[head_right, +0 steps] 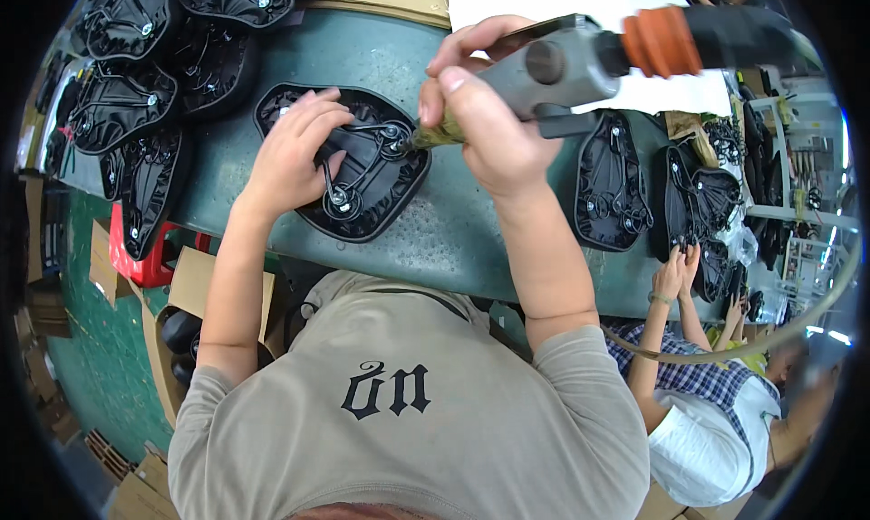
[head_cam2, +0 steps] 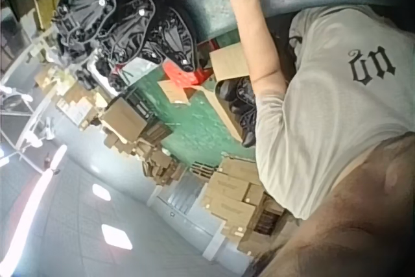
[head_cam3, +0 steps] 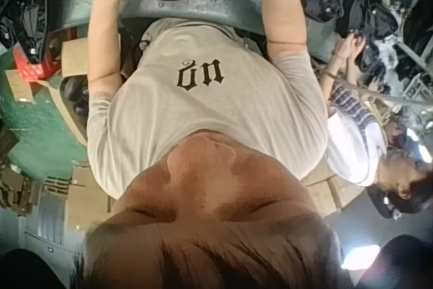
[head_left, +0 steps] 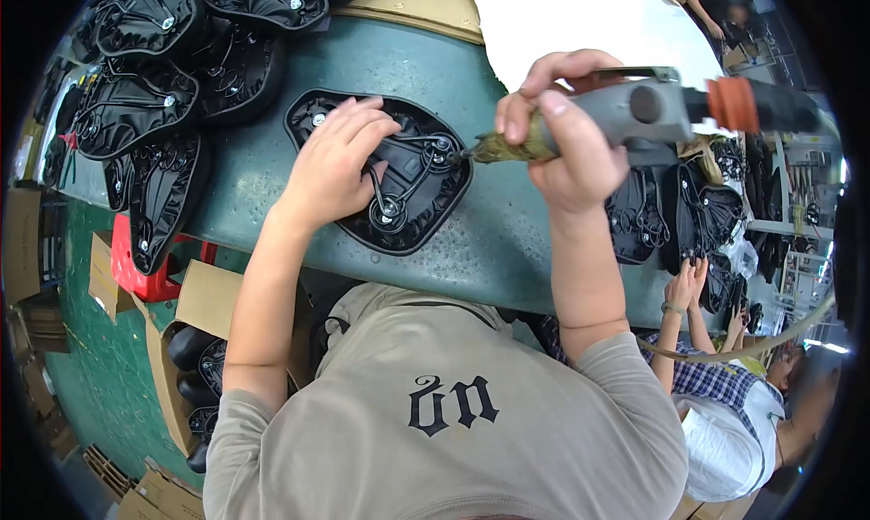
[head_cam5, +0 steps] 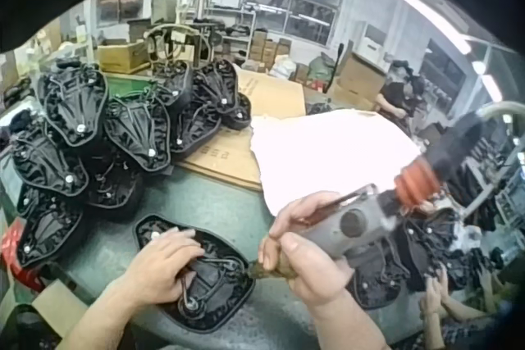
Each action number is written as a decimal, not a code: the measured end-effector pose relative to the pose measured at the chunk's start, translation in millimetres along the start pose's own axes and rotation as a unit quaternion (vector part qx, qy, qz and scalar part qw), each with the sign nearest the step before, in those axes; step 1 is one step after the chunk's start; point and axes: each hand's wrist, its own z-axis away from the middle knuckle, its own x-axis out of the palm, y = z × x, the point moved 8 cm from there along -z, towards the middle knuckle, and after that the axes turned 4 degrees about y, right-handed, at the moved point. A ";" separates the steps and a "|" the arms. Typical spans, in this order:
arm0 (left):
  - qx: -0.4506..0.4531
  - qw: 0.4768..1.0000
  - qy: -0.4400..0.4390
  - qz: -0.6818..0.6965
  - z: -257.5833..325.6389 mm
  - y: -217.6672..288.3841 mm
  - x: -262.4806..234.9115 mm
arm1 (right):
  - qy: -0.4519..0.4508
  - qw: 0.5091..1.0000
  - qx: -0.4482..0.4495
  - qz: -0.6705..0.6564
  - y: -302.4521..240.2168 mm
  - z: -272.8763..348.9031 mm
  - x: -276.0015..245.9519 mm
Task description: Assemble bicycle seat components using a pneumatic screwdriver in a factory setting.
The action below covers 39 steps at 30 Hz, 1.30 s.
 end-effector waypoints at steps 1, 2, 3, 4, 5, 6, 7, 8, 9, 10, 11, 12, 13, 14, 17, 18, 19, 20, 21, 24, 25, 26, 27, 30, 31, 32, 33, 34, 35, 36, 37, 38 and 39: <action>-0.028 0.999 0.003 0.029 3.3 -9.3 8.5 | 0.009 1.000 0.008 0.000 10.1 -0.5 -0.8; -0.055 0.997 0.004 0.060 4.0 -14.5 13.2 | -0.002 1.000 0.006 0.021 20.1 -0.7 -2.5; -0.056 0.997 0.007 0.060 3.5 -15.7 14.1 | -0.014 0.999 0.004 0.041 28.8 -1.5 -2.6; -0.051 0.997 0.011 0.054 3.9 -15.2 12.5 | 0.002 0.998 0.021 0.061 37.2 0.4 -0.2; -0.045 0.998 0.015 0.048 4.4 -14.6 11.7 | -0.001 0.998 0.024 0.061 40.6 0.4 -0.2; -0.045 0.997 0.024 0.050 3.3 -14.6 13.0 | -0.010 0.998 0.029 0.063 43.7 0.2 -0.3; -0.050 0.997 0.026 0.048 3.1 -17.1 13.9 | -0.020 0.997 0.034 0.064 46.6 -0.6 1.8; -0.044 0.997 0.029 0.052 2.8 -18.6 14.7 | -0.012 0.998 0.040 0.044 49.1 -2.3 2.1; -0.037 0.997 0.033 0.056 4.0 -19.4 14.6 | -0.023 0.997 0.055 0.042 52.8 -3.9 -1.0; -0.034 0.997 0.030 0.056 4.6 -19.9 15.7 | -0.009 0.996 0.062 0.063 52.9 -6.1 -5.1; -0.035 0.997 0.034 0.054 4.9 -20.5 15.7 | 0.005 0.994 0.069 0.084 53.3 -8.0 -7.7; -0.037 0.997 0.038 0.054 4.8 -20.8 15.3 | 0.001 0.994 0.067 0.084 54.0 -9.1 -7.0; -0.037 0.997 0.040 0.055 5.3 -19.4 14.4 | 0.003 0.993 0.072 0.092 55.6 -7.8 -8.1; -0.038 0.997 0.032 0.052 4.4 -17.3 12.3 | 0.006 0.992 0.077 0.100 55.2 -7.0 -7.6; -0.044 0.997 0.044 0.050 8.7 -16.3 10.0 | -0.001 0.995 0.069 0.075 46.2 -6.5 9.3; -0.044 0.997 0.043 0.050 10.8 -14.3 11.7 | -0.024 0.994 0.068 0.077 45.5 -2.4 10.0; -0.045 0.997 0.052 0.042 12.3 -10.7 11.7 | -0.040 0.996 0.046 0.072 39.9 3.5 15.4; -0.047 0.997 0.060 0.034 13.7 -6.6 12.6 | -0.051 0.995 0.032 0.076 33.6 9.3 19.3; -0.043 0.996 0.079 0.030 14.4 -0.7 13.2 | -0.061 0.995 0.019 0.081 28.1 12.3 21.5; -0.031 0.997 0.071 0.025 21.9 21.2 17.4 | -0.047 0.993 0.029 0.103 22.0 10.5 23.3; -0.030 0.997 0.069 0.029 22.0 23.3 17.9 | -0.015 0.991 0.056 0.120 24.3 7.2 19.9; -0.037 0.997 0.056 0.030 22.7 23.2 19.7 | 0.013 0.986 0.076 0.145 29.2 2.7 15.5; -0.045 0.998 0.042 0.031 23.1 23.8 22.1 | 0.020 0.977 0.078 0.197 30.6 -0.3 11.2; -0.051 0.997 0.039 0.032 20.3 20.6 22.3 | 0.042 0.993 0.045 0.101 29.3 8.5 1.1; -0.054 0.998 0.031 0.031 21.1 20.1 23.9 | 0.025 0.996 0.031 0.074 24.0 16.8 0.4; -0.057 0.997 0.029 0.031 21.4 19.4 24.7 | -0.028 0.997 0.000 0.068 18.5 22.5 5.7; -0.049 0.998 0.030 0.039 21.0 20.1 25.1 | -0.062 0.995 0.005 0.079 14.8 26.9 10.4; -0.037 0.998 0.029 0.051 20.7 22.8 26.7 | -0.062 0.995 0.003 0.081 12.9 28.0 10.5; -0.036 0.998 0.024 0.054 21.1 23.5 28.5 | -0.062 0.995 0.000 0.084 10.9 28.9 10.7; -0.033 0.998 0.029 0.048 21.4 24.5 28.8 | -0.026 0.996 0.019 0.083 16.1 25.3 6.4; -0.029 0.998 0.034 0.043 19.9 27.3 29.0 | 0.010 0.996 0.038 0.084 21.7 17.8 2.1; -0.026 0.998 0.031 0.046 18.3 28.7 30.6 | 0.042 0.989 0.081 0.115 29.3 7.8 -3.0; -0.037 0.997 0.023 0.059 17.0 27.7 32.5 | 0.039 0.980 0.092 0.172 35.9 -2.9 -8.6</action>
